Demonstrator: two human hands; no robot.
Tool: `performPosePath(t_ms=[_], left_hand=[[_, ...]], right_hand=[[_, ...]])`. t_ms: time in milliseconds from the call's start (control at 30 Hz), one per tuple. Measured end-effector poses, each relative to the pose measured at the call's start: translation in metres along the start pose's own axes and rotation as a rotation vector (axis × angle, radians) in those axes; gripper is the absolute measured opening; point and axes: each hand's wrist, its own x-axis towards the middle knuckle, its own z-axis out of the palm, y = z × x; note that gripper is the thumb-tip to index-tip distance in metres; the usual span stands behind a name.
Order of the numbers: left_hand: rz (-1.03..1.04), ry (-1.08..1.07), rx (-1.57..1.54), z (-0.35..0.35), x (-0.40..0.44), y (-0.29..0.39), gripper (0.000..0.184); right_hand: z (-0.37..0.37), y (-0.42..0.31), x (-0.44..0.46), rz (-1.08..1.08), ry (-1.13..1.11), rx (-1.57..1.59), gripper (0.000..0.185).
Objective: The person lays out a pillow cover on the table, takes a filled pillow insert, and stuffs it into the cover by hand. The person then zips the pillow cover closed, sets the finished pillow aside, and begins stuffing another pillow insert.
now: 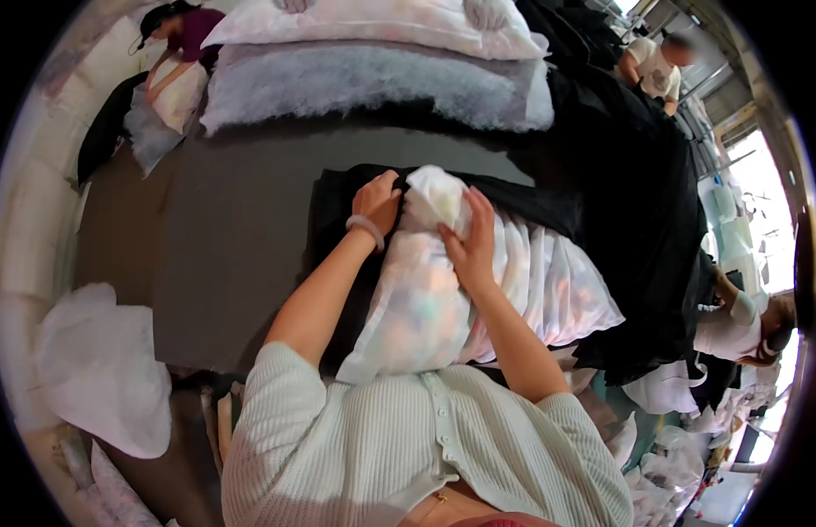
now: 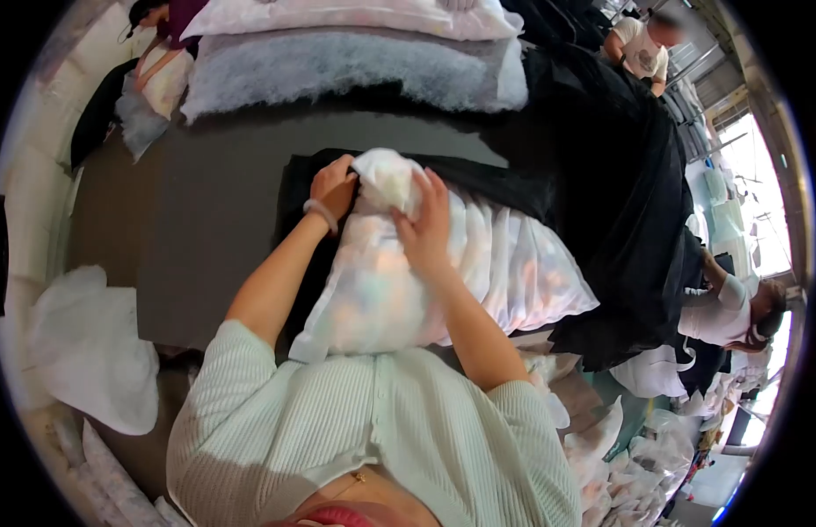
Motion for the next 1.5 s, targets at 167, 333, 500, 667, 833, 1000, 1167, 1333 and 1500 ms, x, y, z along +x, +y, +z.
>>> performPosePath(t_ms=[167,333,500,667,833,1000,1167,1333,1500], left_hand=[[0.415,0.259,-0.091,-0.034,-0.021,0.048,0.015],[0.970,0.136,-0.056,-0.040,-0.028,0.067,0.022],[0.826,0.100,0.098,-0.049,-0.020,0.015,0.021],[0.747,0.140,0.180,-0.059,-0.031,-0.006,0.012],[0.991,-0.011,0.187,-0.053,-0.033,0.002,0.019],[0.778,-0.098,0.205,-0.047,-0.033,-0.028,0.026],[0.766,-0.072,0.207,-0.044,-0.047,-0.038,0.030],[0.771,-0.130,0.277,-0.043,-0.049,-0.035,0.028],[0.748,-0.534,0.426,-0.075,-0.013,0.006,0.031]], right_hand=[[-0.016,-0.010,-0.008,-0.145,-0.229,-0.453,0.061],[0.012,0.000,0.009,-0.127,-0.304,-0.449,0.039],[0.022,-0.006,0.049,0.524,-0.961,-0.048,0.039],[0.035,-0.010,0.040,0.586,-1.189,0.116,0.031],[0.070,0.032,0.021,-0.130,-1.162,-0.184,0.028],[0.104,0.042,0.006,-0.310,-0.948,-0.181,0.027],[0.114,0.055,0.003,-0.518,-0.715,-0.041,0.026],[-0.028,0.039,-0.006,-0.574,-0.729,0.079,0.030],[-0.206,0.039,-0.032,0.245,-0.062,0.036,0.024]])
